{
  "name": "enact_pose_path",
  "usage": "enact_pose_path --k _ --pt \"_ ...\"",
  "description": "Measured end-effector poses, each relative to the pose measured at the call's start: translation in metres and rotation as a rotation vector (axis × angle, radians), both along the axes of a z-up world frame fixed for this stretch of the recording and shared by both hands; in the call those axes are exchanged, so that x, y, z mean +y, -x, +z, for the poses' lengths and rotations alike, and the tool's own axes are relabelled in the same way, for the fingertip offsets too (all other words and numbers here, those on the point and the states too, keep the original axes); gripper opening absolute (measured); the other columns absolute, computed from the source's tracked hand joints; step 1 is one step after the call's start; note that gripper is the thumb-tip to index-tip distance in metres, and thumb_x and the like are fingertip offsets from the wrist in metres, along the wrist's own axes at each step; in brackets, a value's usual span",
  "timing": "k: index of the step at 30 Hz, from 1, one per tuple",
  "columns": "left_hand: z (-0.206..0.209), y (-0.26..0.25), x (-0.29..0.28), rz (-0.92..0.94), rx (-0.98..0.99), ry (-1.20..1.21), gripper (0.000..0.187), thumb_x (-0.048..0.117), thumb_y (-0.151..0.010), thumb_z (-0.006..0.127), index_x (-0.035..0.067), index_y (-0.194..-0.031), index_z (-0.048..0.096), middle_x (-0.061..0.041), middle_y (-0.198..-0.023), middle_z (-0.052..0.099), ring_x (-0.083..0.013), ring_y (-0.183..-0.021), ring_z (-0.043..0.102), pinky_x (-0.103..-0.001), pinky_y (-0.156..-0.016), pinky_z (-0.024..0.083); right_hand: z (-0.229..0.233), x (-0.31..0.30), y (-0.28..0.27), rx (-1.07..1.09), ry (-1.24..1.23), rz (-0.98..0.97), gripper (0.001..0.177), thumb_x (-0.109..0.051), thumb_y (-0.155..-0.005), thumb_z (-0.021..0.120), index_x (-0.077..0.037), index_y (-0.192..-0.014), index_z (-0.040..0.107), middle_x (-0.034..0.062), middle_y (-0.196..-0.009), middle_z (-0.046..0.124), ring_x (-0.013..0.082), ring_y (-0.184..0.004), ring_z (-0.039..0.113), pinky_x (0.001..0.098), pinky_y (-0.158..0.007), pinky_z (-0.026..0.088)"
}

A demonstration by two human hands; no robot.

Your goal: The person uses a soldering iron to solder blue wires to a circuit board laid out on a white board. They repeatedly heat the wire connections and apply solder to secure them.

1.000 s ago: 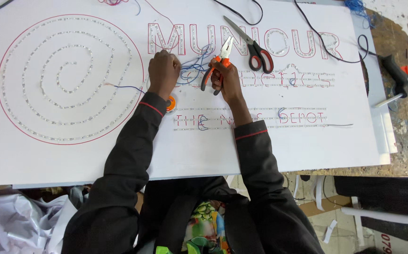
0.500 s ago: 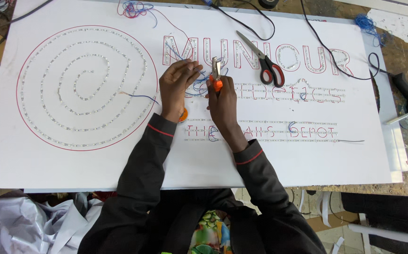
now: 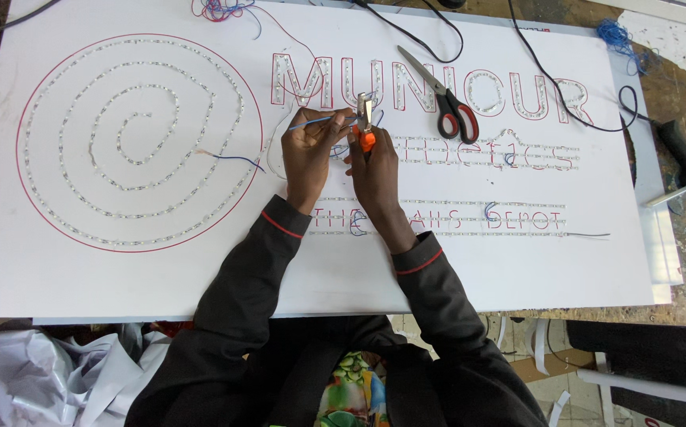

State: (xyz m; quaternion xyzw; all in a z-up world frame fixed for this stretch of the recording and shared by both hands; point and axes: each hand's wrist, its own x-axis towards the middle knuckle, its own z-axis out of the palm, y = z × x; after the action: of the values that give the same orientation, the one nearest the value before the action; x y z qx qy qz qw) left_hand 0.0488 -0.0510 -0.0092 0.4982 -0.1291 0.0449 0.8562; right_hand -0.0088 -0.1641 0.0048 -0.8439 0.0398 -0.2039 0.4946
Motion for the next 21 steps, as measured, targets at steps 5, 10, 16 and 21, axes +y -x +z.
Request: enact_pose_path --k 5,10,16,21 --pt "0.004 0.004 -0.002 0.017 -0.068 -0.046 0.019 0.014 -0.110 0.080 0.000 -0.118 0.070 -0.027 -0.120 0.084 -0.0357 -0.117 0.083 -0.042 -0.096 0.072 -0.022 -0.011 -0.007 0.019 0.006 -0.037 0.033 -0.019 -0.121 0.062 0.010 -0.136 0.062 0.0107 -0.093 0.061 0.0202 -0.072 0.078 0.0310 -0.057 0.064" --pt "0.002 0.000 0.000 0.049 -0.124 -0.121 0.017 0.013 -0.111 0.079 0.000 -0.118 0.070 -0.026 -0.117 0.084 -0.0332 -0.115 0.083 -0.039 -0.093 0.072 -0.043 -0.020 -0.018 0.019 0.099 -0.060 0.032 -0.020 -0.121 0.063 0.009 -0.134 0.064 0.0161 -0.096 0.062 0.0260 -0.075 0.077 0.0371 -0.057 0.059" --pt "-0.003 -0.004 0.003 0.089 -0.291 -0.272 0.023 0.020 -0.124 0.053 0.010 -0.133 0.071 -0.013 -0.114 0.084 -0.0238 -0.119 0.080 -0.044 -0.107 0.064 -0.040 -0.013 -0.014 0.039 0.162 -0.057 0.031 -0.029 -0.119 0.069 0.002 -0.113 0.069 0.0121 -0.088 0.062 0.0213 -0.069 0.069 0.0356 -0.056 0.054" --pt "-0.005 -0.003 -0.008 -0.033 -0.146 0.187 0.057 0.047 -0.127 0.036 0.001 -0.153 0.061 0.013 -0.080 0.035 -0.0028 -0.082 0.049 -0.026 -0.087 0.050 -0.054 -0.007 -0.030 -0.138 0.379 -0.068 0.023 -0.017 -0.104 0.083 0.002 -0.099 0.071 0.0157 -0.089 0.059 0.0354 -0.067 0.071 0.0447 -0.053 0.055"
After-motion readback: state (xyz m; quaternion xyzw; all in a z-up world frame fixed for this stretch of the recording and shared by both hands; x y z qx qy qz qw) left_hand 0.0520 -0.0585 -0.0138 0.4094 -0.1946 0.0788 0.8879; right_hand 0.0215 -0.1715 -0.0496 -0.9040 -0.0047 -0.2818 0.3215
